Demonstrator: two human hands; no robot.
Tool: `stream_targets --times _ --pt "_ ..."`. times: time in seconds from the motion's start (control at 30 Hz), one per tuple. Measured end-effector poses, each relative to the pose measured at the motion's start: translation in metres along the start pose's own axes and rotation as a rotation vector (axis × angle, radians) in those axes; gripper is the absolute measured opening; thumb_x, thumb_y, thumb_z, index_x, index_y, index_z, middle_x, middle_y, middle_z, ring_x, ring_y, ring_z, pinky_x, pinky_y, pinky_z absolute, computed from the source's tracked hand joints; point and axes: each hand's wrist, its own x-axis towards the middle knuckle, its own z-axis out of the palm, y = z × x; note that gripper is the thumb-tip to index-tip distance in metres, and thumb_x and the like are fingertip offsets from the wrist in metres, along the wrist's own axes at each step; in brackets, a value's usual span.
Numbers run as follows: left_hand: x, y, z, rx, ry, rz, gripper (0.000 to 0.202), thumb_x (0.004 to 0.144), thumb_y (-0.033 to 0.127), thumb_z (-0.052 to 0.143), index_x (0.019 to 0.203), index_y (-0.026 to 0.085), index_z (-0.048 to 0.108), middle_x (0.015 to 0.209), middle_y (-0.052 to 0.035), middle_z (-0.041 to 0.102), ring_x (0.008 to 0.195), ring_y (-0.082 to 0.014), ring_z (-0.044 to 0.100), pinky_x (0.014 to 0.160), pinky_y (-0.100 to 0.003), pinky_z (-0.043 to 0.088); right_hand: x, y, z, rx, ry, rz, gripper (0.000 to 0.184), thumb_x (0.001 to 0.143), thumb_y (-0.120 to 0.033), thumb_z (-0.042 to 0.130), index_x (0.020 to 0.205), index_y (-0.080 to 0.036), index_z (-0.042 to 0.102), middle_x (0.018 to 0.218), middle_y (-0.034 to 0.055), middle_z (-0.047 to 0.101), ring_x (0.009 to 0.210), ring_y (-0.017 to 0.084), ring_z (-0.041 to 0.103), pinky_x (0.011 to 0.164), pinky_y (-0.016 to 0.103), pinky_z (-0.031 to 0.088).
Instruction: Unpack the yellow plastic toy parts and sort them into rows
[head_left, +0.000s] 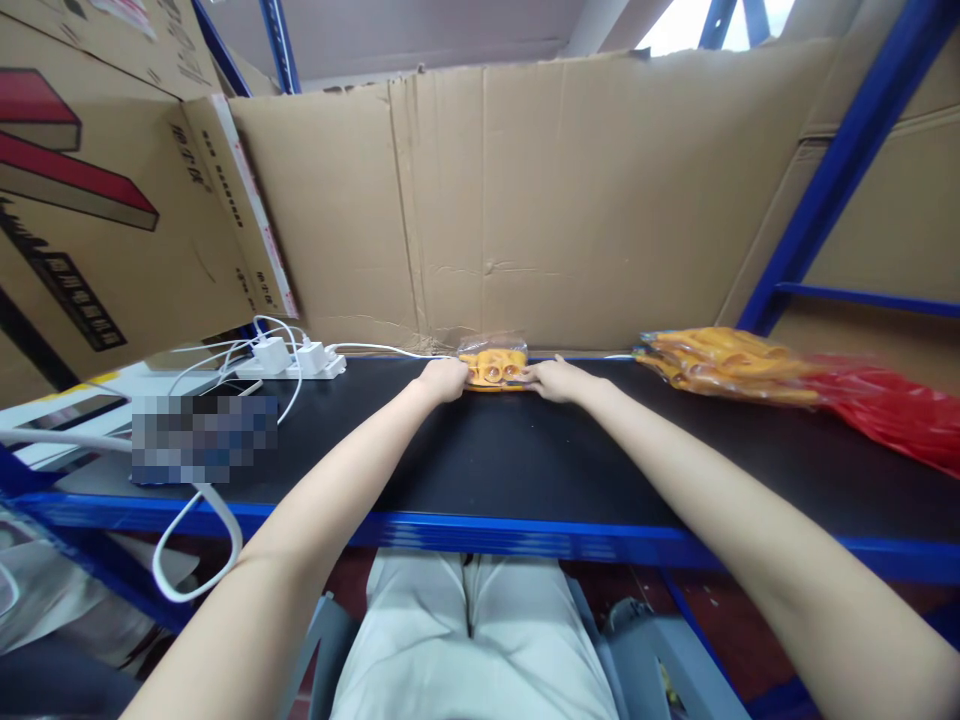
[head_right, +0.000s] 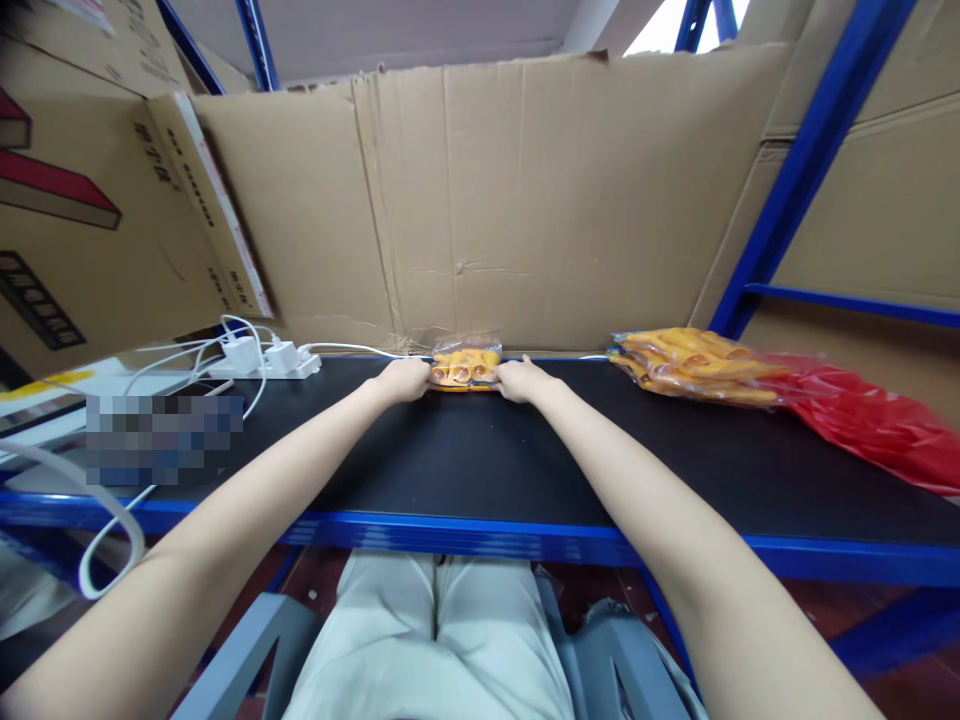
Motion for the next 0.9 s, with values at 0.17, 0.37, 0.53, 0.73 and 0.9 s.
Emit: stream_targets --times 0.17,0.37,0.53,0.73,0.9 --pt "0.017 0.001 -0.027 -0.178 0.144 -0.16 0.018 0.071 0.019 0.066 0.086 0.012 0.071 0.09 -0.0176 0.069 0.102 -0.035 0.062 0.093 -0.042 0.044 0.02 -0.01 -0.032 -0.267 -0.021 0.069 0.013 0.074 -0.026 0.066 0.083 -0.026 0.075 0.083 0.0065 0.072 0.09 0.023 0.066 0.087 0.034 0.047" --pt "0.041 0.001 -0.032 -0.924 0.3 -0.315 0.012 0.08 0.025 0.063 0.081 0.014 0.067 0.053 -0.0042 0.061 0.061 -0.0193 0.066 0.075 -0.034 0.052 0.022 -0.026 -0.046 -0.298 0.376 0.193 0.02 0.08 -0.022 0.058 0.092 -0.022 0.074 0.092 0.0109 0.071 0.095 0.027 0.064 0.088 0.04 0.046" --pt "0.041 0.009 -0.026 -1.331 0.354 -0.324 0.016 0.088 0.023 0.054 0.096 0.011 0.06 0.068 -0.0034 0.067 0.043 -0.0073 0.057 0.062 -0.026 0.053 0.028 -0.025 -0.035 0.401 0.51 0.276 0.016 0.079 -0.032 0.064 0.082 -0.017 0.07 0.063 0.006 0.065 0.066 0.021 0.067 0.07 0.036 0.056" --pt "0.03 0.007 -0.005 -1.451 0.303 -0.278 0.027 0.085 0.028 0.061 0.106 0.013 0.06 0.068 -0.0028 0.069 0.044 -0.0077 0.058 0.053 -0.021 0.048 0.026 -0.023 -0.021 0.895 0.524 0.241 0.016 0.076 -0.027 0.07 0.068 -0.017 0.062 0.065 0.0024 0.067 0.066 0.016 0.068 0.068 0.029 0.057" --pt "0.032 0.011 0.009 -1.476 0.343 -0.367 0.014 0.087 0.021 0.058 0.084 0.009 0.064 0.059 -0.0018 0.065 0.042 -0.0055 0.054 0.059 -0.022 0.05 0.02 -0.017 -0.008 0.764 0.531 0.2 0.018 0.076 -0.032 0.066 0.067 -0.017 0.062 0.068 0.0033 0.068 0.073 0.017 0.068 0.074 0.03 0.054"
